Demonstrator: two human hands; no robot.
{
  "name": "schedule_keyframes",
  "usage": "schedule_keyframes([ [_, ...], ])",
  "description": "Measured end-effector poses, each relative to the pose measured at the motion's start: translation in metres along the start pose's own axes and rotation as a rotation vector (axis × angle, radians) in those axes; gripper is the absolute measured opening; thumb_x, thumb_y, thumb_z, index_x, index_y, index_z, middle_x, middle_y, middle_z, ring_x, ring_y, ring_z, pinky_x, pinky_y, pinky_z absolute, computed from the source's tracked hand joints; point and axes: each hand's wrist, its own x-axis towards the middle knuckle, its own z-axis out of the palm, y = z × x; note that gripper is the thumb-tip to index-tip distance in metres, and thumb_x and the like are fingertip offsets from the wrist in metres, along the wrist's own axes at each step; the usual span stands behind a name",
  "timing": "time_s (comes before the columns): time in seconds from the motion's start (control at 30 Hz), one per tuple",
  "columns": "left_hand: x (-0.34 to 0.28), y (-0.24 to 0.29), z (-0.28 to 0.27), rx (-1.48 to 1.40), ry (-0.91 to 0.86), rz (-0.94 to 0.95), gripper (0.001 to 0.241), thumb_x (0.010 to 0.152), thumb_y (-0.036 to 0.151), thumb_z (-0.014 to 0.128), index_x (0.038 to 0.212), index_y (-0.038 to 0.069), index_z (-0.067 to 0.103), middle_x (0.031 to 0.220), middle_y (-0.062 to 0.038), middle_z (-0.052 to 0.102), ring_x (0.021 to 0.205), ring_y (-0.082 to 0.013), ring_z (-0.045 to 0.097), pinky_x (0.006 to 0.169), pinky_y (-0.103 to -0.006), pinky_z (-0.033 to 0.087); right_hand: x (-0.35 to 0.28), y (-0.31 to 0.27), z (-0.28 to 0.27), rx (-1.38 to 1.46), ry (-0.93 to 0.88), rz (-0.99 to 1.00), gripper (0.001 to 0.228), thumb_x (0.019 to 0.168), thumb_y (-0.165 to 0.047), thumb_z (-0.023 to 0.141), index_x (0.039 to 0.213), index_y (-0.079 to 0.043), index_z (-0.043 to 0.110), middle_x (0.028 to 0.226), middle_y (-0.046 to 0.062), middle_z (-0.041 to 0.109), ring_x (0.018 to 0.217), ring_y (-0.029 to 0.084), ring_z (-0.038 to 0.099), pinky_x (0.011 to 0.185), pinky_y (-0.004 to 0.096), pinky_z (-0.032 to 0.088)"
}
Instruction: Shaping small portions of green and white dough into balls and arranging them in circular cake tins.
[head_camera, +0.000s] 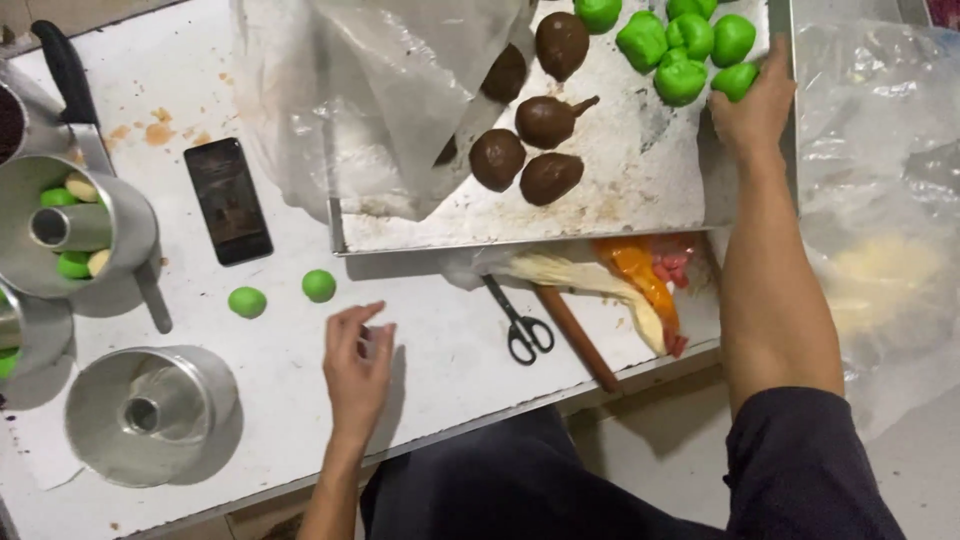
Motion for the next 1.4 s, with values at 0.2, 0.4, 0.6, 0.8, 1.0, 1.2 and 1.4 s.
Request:
schedule_keyframes([
  [0.2,0.005,0.063,0.082,-0.496,-0.236,-0.159,0.031,0.095,0.014,0.062,0.125,0.005,0.065,0.112,-0.011,0.071,0.101,-0.0187,0.069,0.085,-0.0319,0.063,-0.068,-0.152,-0.097,0.349,-0.067,0.126,0.052,0.100,-0.012,0.073,0.142,-0.011,0.043,0.105,0.006,0.042,0.093,0.019,0.043,0.078,0.033,0.043],
  [0.4,0.060,0.115,0.172,-0.923,-0.361,-0.255,0.030,0.095,0.011,0.065,0.125,0.009,0.063,0.133,-0.011,0.067,0.109,-0.0210,0.069,0.094,-0.0332,0.061,-0.133,-0.226,-0.122,0.468,-0.878,-0.132,0.116,0.066,-0.038,0.088,0.159,-0.008,0.025,0.160,0.018,0.039,0.145,0.035,0.040,0.117,0.052,0.034],
  [0.6,0.031,0.060,0.098,-0.959,-0.426,-0.473,0.031,0.098,0.042,0.053,0.112,0.016,0.064,0.117,-0.008,0.065,0.098,-0.0209,0.065,0.079,-0.0321,0.056,0.054,0.004,-0.022,-0.096,-0.056,-0.394,0.070,0.084,0.000,0.077,0.147,0.012,0.049,0.138,0.030,0.047,0.125,0.050,0.052,0.106,0.053,0.042],
  [0.8,-0.041,-0.032,0.007,-0.122,-0.225,-0.182,0.023,0.099,0.033,0.053,0.115,0.017,0.060,0.111,0.001,0.067,0.101,-0.0220,0.058,0.093,-0.0353,0.042,0.079,-0.034,-0.005,0.655,-0.544,-0.522,0.060,0.110,-0.011,0.056,0.163,0.004,0.032,0.163,0.031,0.036,0.149,0.044,0.035,0.127,0.059,0.029],
  [1.0,-0.112,-0.164,-0.061,0.363,-0.073,-0.091,0.034,0.084,0.038,0.080,0.104,0.020,0.060,0.096,-0.003,0.058,0.095,-0.0283,0.056,0.087,-0.0449,0.042,-0.223,0.021,0.081,-0.390,-0.166,-0.490,0.028,0.087,-0.030,0.080,0.080,-0.005,0.070,0.080,0.018,0.070,0.076,0.038,0.071,0.066,0.045,0.046],
  [1.2,-0.069,-0.219,-0.050,0.476,0.261,0.501,0.033,0.084,0.052,0.076,0.103,0.025,0.077,0.130,-0.014,0.061,0.115,-0.0341,0.059,0.096,-0.0469,0.045,-0.405,-0.337,0.079,0.117,-0.408,-0.472,0.061,0.061,-0.067,0.086,0.102,-0.025,0.068,0.118,0.006,0.059,0.101,0.029,0.065,0.091,0.044,0.048],
  [1.4,-0.116,-0.177,-0.062,0.286,-0.151,0.297,0.030,0.092,0.050,0.064,0.083,0.022,0.054,0.105,-0.002,0.052,0.105,-0.0310,0.053,0.085,-0.0451,0.041,-0.463,-0.355,0.089,0.197,-0.528,-0.713,0.039,0.079,-0.058,0.074,0.101,-0.027,0.065,0.114,0.006,0.059,0.110,0.034,0.059,0.095,0.047,0.044],
])
